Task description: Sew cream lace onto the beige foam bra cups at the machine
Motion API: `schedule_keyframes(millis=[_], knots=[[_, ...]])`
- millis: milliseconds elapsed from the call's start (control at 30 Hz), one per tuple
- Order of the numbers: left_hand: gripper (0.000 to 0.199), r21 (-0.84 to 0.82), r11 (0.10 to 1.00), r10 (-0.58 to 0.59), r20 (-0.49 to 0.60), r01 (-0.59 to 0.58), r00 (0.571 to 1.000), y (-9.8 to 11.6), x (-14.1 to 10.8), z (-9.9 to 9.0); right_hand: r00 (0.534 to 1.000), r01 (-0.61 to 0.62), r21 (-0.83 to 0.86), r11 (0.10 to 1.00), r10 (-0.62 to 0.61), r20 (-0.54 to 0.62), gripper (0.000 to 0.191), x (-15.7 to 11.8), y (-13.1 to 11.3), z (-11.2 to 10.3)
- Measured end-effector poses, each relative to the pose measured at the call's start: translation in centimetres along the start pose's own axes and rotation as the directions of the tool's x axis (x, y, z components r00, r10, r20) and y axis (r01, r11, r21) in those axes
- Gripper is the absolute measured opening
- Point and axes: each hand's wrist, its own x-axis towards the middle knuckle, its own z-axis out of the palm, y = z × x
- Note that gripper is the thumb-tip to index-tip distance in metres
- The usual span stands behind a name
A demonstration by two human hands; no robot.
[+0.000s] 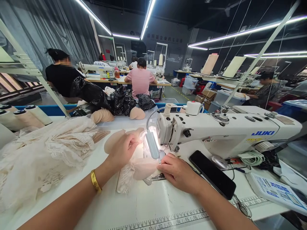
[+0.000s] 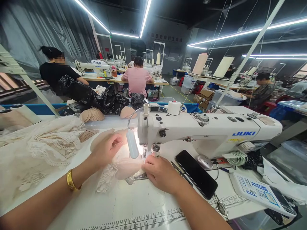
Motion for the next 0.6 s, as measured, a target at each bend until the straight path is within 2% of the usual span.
schedule_keyframes(millis=[33,67,100,167,233,267,333,433,600], knots=[[0.020,0.030,0.996,0.080,-0.080,-0.078,0.994,0.2,-0.4,-0.1,1.000,-0.002,0.000,1.000,0.002,0.002,0.025,0.0,0.0,0.0],[0.017,0.064,0.979,0.200,-0.141,-0.193,0.969,0.6,-0.9,-0.1,1.000,-0.004,0.002,1.000,0.004,0.002,0.025,0.0,0.0,0.0],[0.016,0.095,0.939,0.343,-0.168,-0.331,0.924,1.0,-1.6,0.0,1.000,-0.005,0.005,1.000,0.005,0.004,0.025,0.0,0.0,0.0],[0.021,0.129,0.808,0.587,-0.085,-0.575,0.805,2.0,-3.1,0.6,1.000,-0.004,0.014,1.000,0.004,0.004,0.025,0.0,0.0,0.0],[0.025,0.136,0.712,0.685,0.082,-0.689,0.724,2.8,-4.2,1.7,1.000,-0.004,0.024,1.000,0.004,0.001,0.026,0.0,0.0,0.0],[0.024,0.155,0.690,0.691,0.147,-0.707,0.707,3.1,-4.5,2.3,1.000,-0.003,0.025,1.000,0.003,-0.002,0.027,0.0,0.0,-0.1],[0.022,0.206,0.690,0.659,0.218,-0.694,0.720,3.2,-4.7,3.2,1.000,0.001,0.023,1.000,0.000,-0.006,0.027,-0.1,0.0,-0.2],[0.023,0.193,0.738,0.607,0.231,-0.647,0.761,2.8,-4.6,3.8,1.000,0.012,0.021,1.000,-0.012,-0.002,0.027,-0.1,0.0,-0.5],[0.022,0.075,0.768,0.609,0.222,-0.636,0.761,2.4,-4.6,3.6,1.000,0.027,0.034,0.999,-0.028,0.013,0.028,-0.1,-0.1,-0.9]])
